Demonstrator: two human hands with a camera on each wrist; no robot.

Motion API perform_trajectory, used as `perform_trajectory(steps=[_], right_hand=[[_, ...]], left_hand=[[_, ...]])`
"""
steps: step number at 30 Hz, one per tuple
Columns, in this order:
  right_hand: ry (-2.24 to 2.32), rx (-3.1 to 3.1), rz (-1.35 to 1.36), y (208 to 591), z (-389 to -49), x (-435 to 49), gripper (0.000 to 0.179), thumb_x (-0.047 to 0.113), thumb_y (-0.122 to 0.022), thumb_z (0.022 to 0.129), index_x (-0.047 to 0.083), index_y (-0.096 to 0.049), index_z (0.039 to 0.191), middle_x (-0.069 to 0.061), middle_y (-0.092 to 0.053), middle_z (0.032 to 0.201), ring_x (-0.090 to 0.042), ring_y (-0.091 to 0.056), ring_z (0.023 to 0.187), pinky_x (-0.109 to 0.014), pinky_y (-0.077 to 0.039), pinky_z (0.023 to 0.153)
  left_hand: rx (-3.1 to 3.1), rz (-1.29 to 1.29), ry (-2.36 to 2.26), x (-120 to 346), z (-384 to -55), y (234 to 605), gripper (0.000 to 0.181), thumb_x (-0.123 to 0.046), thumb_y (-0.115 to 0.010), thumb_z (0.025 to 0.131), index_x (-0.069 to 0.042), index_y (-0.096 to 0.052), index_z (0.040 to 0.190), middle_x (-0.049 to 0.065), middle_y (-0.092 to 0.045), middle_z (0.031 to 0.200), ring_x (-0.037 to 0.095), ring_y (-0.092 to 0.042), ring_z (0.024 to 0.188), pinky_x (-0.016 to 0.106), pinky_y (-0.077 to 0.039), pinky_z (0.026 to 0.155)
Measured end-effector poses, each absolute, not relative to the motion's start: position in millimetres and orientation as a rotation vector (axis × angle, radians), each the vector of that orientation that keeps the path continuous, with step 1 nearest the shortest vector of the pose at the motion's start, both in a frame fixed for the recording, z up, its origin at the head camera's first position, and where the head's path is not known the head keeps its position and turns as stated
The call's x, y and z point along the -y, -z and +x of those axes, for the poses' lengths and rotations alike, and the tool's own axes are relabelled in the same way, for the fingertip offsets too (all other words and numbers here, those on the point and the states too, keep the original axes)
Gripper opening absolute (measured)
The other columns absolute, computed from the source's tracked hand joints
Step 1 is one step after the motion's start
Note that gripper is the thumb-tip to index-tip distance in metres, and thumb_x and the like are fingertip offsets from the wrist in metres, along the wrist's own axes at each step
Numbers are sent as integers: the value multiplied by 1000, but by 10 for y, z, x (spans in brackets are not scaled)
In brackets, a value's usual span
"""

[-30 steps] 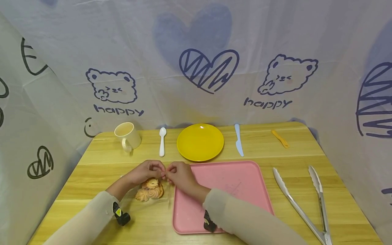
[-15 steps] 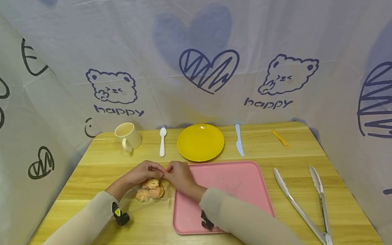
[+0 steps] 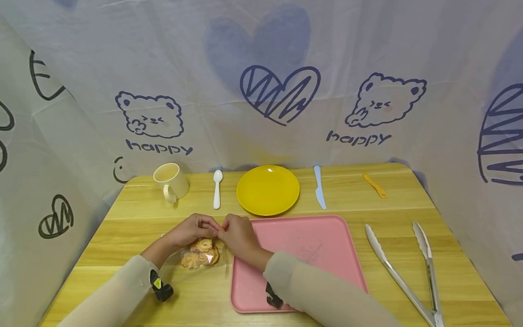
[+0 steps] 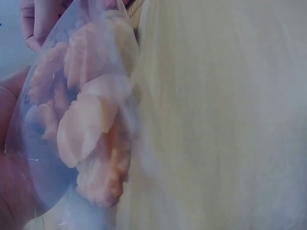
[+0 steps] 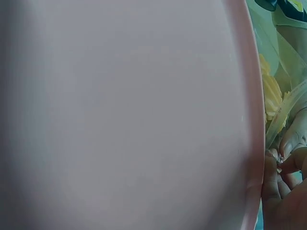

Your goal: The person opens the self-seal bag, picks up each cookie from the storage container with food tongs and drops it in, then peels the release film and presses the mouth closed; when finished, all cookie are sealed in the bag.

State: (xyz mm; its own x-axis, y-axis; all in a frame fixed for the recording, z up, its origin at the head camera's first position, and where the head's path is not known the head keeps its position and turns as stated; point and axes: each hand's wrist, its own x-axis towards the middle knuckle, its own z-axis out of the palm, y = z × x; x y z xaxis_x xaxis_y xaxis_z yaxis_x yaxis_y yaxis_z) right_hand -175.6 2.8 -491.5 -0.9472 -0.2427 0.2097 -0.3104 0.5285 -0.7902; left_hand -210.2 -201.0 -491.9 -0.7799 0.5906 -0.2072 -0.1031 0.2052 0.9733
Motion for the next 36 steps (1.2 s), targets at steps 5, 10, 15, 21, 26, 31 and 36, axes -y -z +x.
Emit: perform_trajectory(steps=[5, 10, 15, 21, 26, 31, 36], right_hand=[[-1405, 2696, 483, 4888, -1743, -27, 18, 9, -81, 86, 12, -66, 77, 3, -67, 69, -3, -55, 60, -18, -48, 53], [-1355, 2713, 498, 4874, -1743, -18, 17, 9, -79, 86, 12, -66, 76, 5, -63, 66, -4, -51, 57, -18, -44, 51], [-1316, 2727, 499, 4870, -1744, -2, 19, 9, -77, 86, 13, -63, 74, 7, -56, 61, -4, -46, 53, -18, -37, 47], [-1313, 2718, 512, 4888, -1741, -3, 22, 9, -77, 85, 14, -60, 72, 8, -54, 60, -5, -45, 54, -18, -37, 48], [-1395, 2708, 519, 4898, -1753, -31, 23, 8, -78, 84, 14, -60, 72, 7, -55, 62, -5, -46, 57, -18, -38, 50], [-1506, 2702, 490, 4900, -1775, -71, 19, 5, -78, 83, 13, -63, 74, 6, -58, 64, -4, -48, 59, -17, -39, 51], [-1603, 2697, 481, 4916, -1797, -111, 15, 4, -77, 83, 11, -65, 77, 5, -63, 67, -2, -53, 61, -16, -45, 54]], left_hand=[[-1913, 460, -1649, 2012, -2108, 4941, 13, 4, -64, 97, 10, -71, 106, 0, -78, 88, 8, -70, 81, 18, -57, 73], [-1932, 459, -1640, 2003, -2110, 4933, 11, 4, -64, 96, 9, -70, 103, 5, -78, 88, 9, -68, 79, 19, -56, 72], [-1948, 479, -1631, 2005, -2121, 4945, 10, 4, -64, 96, 10, -70, 102, 3, -77, 86, 8, -67, 78, 18, -55, 70], [-1961, 487, -1620, 2004, -2116, 4951, 9, 4, -64, 96, 10, -69, 101, 0, -77, 84, 7, -66, 75, 17, -54, 68], [-1939, 480, -1632, 1995, -2107, 4935, 7, 4, -63, 97, 6, -70, 100, -1, -77, 83, 7, -65, 74, 18, -54, 68], [-1928, 471, -1633, 2002, -2101, 4926, 8, 3, -63, 98, 8, -68, 102, 4, -77, 86, 8, -66, 75, 19, -55, 69], [-1928, 483, -1629, 2014, -2098, 4911, 17, 1, -62, 99, 17, -63, 107, 10, -77, 91, 11, -69, 79, 21, -57, 72]])
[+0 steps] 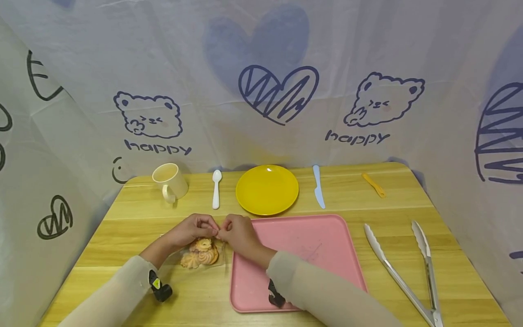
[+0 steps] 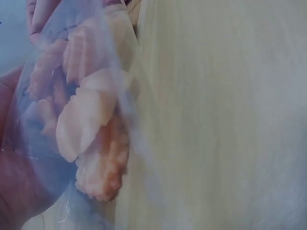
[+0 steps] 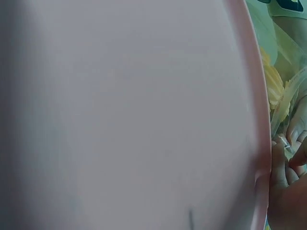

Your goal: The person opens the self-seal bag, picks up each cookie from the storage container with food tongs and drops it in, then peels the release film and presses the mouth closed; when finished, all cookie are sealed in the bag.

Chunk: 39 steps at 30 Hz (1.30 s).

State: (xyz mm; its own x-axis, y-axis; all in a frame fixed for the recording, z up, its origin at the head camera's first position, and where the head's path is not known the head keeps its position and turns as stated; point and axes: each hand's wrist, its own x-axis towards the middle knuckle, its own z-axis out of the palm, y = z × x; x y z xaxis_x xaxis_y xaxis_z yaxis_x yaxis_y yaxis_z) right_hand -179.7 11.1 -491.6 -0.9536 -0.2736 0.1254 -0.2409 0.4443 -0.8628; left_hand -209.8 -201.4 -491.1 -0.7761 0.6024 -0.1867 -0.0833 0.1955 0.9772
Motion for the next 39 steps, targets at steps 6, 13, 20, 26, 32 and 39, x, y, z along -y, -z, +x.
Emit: perform_trajectory(steps=[6, 13, 20, 26, 32, 39], right_hand=[[1706, -2497, -425, 4919, -1817, -149, 5, -2, -69, 83, 2, -66, 82, -1, -67, 70, -6, -64, 64, -17, -52, 56], [1787, -2371, -386, 4943, -1807, -165, 3, -5, -67, 84, -4, -65, 86, -3, -68, 71, -14, -72, 68, -18, -56, 59], [1840, -2312, -347, 4945, -1753, -228, 7, -4, -68, 85, 1, -64, 84, -8, -71, 72, -9, -66, 66, -18, -52, 59], [1923, -2130, -351, 4898, -1674, -335, 6, -7, -66, 90, -3, -62, 89, -16, -74, 80, -14, -69, 68, -27, -61, 64], [1827, -2040, -394, 4820, -1570, -456, 7, -6, -62, 94, -3, -63, 88, -11, -74, 80, -13, -70, 69, -28, -62, 66], [1718, -2004, -471, 4746, -1401, -604, 7, -3, -62, 93, -1, -64, 86, -8, -74, 79, -14, -69, 69, -27, -60, 65]], left_hand=[[-1916, 496, -1630, 2010, -2092, 4892, 18, -1, -59, 102, 16, -61, 109, 16, -76, 99, 16, -72, 92, 24, -58, 85], [-1899, 498, -1625, 2020, -2104, 4920, 16, -1, -57, 102, 14, -60, 107, 9, -75, 96, 15, -71, 92, 23, -58, 86], [-1911, 495, -1609, 2037, -2089, 4930, 17, -3, -55, 104, 14, -58, 106, 11, -73, 98, 15, -69, 91, 23, -57, 84], [-1999, 545, -1555, 2006, -2072, 4938, 14, -3, -51, 106, 11, -56, 105, 20, -72, 101, 16, -68, 92, 22, -55, 84], [-2071, 607, -1518, 1978, -2059, 4966, 17, -6, -47, 110, 9, -55, 109, 24, -70, 101, 15, -66, 91, 21, -53, 83], [-2116, 671, -1491, 1942, -2048, 4971, 16, -6, -47, 110, 8, -56, 109, 24, -69, 98, 15, -65, 88, 22, -51, 83]])
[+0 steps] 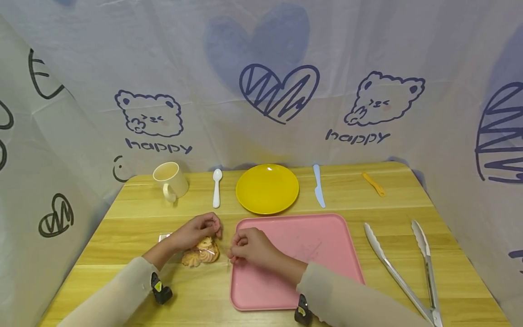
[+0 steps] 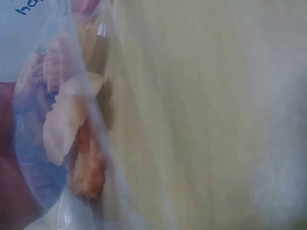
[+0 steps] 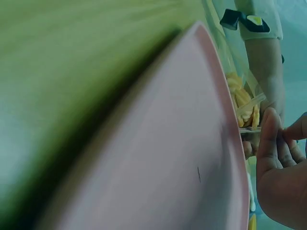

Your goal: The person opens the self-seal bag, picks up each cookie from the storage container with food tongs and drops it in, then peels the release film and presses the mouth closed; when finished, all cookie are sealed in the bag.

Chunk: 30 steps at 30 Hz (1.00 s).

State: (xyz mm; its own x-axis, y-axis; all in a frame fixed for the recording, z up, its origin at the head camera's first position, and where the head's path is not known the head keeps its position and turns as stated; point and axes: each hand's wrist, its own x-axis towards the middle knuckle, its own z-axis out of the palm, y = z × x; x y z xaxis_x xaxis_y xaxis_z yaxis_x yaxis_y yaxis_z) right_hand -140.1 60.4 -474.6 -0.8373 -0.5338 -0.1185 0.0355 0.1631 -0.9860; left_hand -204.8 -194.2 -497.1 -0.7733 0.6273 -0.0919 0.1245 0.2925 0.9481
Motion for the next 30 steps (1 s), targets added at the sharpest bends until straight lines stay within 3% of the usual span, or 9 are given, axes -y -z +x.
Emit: perform_trajectory(steps=[4, 12, 24, 30], right_hand=[[1675, -1967, -516, 4672, -1298, -696, 6, -2, -62, 93, -1, -66, 89, -8, -74, 80, -16, -69, 70, -31, -61, 67], [1646, -1867, -551, 4572, -1122, -870, 7, -3, -60, 93, -2, -67, 91, -9, -74, 82, -16, -71, 72, -27, -61, 68], [1660, -1771, -701, 4446, -877, -1130, 8, 5, -64, 98, -1, -67, 94, -7, -75, 84, -12, -72, 73, -26, -62, 70], [1740, -1687, -774, 4384, -762, -1253, 11, 5, -65, 99, -4, -66, 95, -11, -74, 85, -10, -70, 72, -31, -64, 69]], left_hand=[[-2171, 699, -1451, 1924, -2035, 4970, 14, -5, -48, 109, 5, -57, 107, 20, -69, 94, 15, -64, 86, 21, -51, 80], [-2286, 704, -1348, 1892, -2003, 4973, 12, -8, -49, 109, -2, -59, 104, 11, -69, 89, 17, -63, 84, 23, -50, 77], [-2298, 707, -1354, 1891, -1962, 4954, 13, -8, -49, 110, 0, -58, 105, 11, -68, 90, 18, -63, 85, 24, -51, 77], [-2294, 721, -1365, 1890, -1954, 4950, 13, -7, -49, 109, 1, -58, 105, 13, -69, 90, 20, -64, 85, 24, -52, 77]])
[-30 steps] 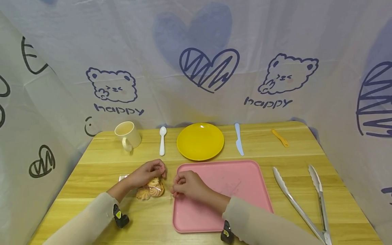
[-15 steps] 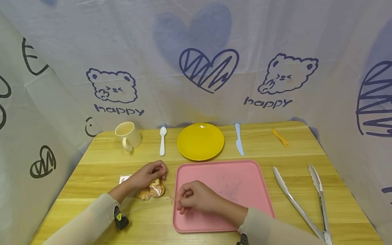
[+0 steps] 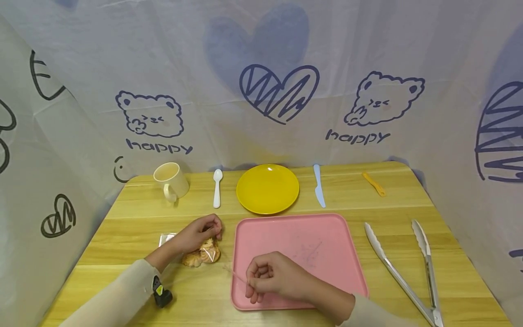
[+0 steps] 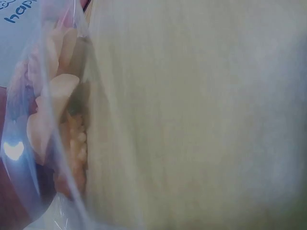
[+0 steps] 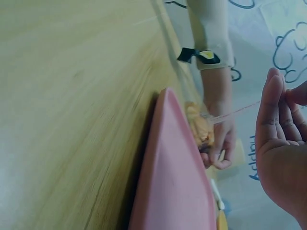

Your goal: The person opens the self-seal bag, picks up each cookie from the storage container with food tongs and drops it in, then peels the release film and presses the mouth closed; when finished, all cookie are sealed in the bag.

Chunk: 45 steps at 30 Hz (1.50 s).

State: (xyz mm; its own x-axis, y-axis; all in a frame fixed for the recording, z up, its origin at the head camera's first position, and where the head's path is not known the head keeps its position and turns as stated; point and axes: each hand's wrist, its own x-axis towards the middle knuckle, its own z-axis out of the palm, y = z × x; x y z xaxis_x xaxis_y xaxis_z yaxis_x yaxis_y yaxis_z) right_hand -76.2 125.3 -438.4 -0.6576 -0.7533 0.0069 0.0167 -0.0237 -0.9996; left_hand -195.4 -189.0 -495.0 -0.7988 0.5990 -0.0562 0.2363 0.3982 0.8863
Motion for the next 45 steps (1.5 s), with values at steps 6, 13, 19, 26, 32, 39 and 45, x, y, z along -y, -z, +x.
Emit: perform_trajectory(steps=[6, 13, 19, 26, 32, 39, 45], right_hand=[[1859, -1568, -858, 4331, -683, -1384, 12, 0, -60, 101, -10, -63, 95, -31, -68, 84, -9, -70, 73, -36, -64, 67], [1917, -1525, -851, 4235, -609, -1557, 9, -5, -57, 101, -12, -60, 95, -28, -69, 84, -10, -70, 77, -31, -64, 69], [1951, -1633, -887, 4160, -580, -1910, 12, -11, -51, 102, -8, -60, 95, -26, -68, 84, -10, -69, 74, -36, -63, 62], [1812, -1912, -855, 4123, -547, -2654, 22, -16, -50, 99, 2, -61, 95, -13, -69, 84, -18, -67, 70, -35, -61, 59], [1613, -1988, -777, 4046, -567, -3409, 29, -19, -44, 99, 3, -62, 98, -14, -69, 83, -24, -65, 68, -35, -57, 57], [1506, -1697, -708, 3974, -692, -4006, 30, -25, -35, 94, -6, -58, 100, -25, -68, 85, -38, -56, 64, -41, -55, 52], [1409, -1567, -598, 3970, -901, -4126, 17, -20, -37, 92, -15, -53, 97, -30, -67, 85, -34, -64, 65, -31, -61, 60]], left_hand=[[-2290, 709, -1379, 1890, -1965, 4958, 13, -8, -50, 109, 0, -59, 105, 12, -69, 89, 19, -64, 85, 24, -52, 79], [-2289, 673, -1384, 1890, -1970, 4957, 13, -9, -51, 109, -1, -59, 106, 12, -69, 90, 21, -64, 86, 25, -52, 81], [-2290, 679, -1381, 1896, -1963, 4964, 13, -9, -51, 109, -1, -59, 106, 12, -69, 91, 21, -64, 87, 26, -53, 81], [-2283, 677, -1398, 1906, -1959, 4966, 13, -9, -50, 109, 1, -59, 106, 14, -69, 91, 22, -64, 87, 25, -52, 80], [-2281, 657, -1390, 1904, -1959, 4965, 13, -10, -50, 109, 0, -59, 106, 13, -69, 92, 24, -64, 88, 26, -52, 80], [-2270, 638, -1390, 1892, -1959, 4956, 13, -9, -51, 109, 0, -59, 106, 14, -69, 92, 23, -64, 88, 25, -52, 81], [-2272, 638, -1391, 1889, -1960, 4955, 13, -10, -50, 109, 0, -59, 106, 13, -69, 92, 23, -64, 87, 25, -52, 80]])
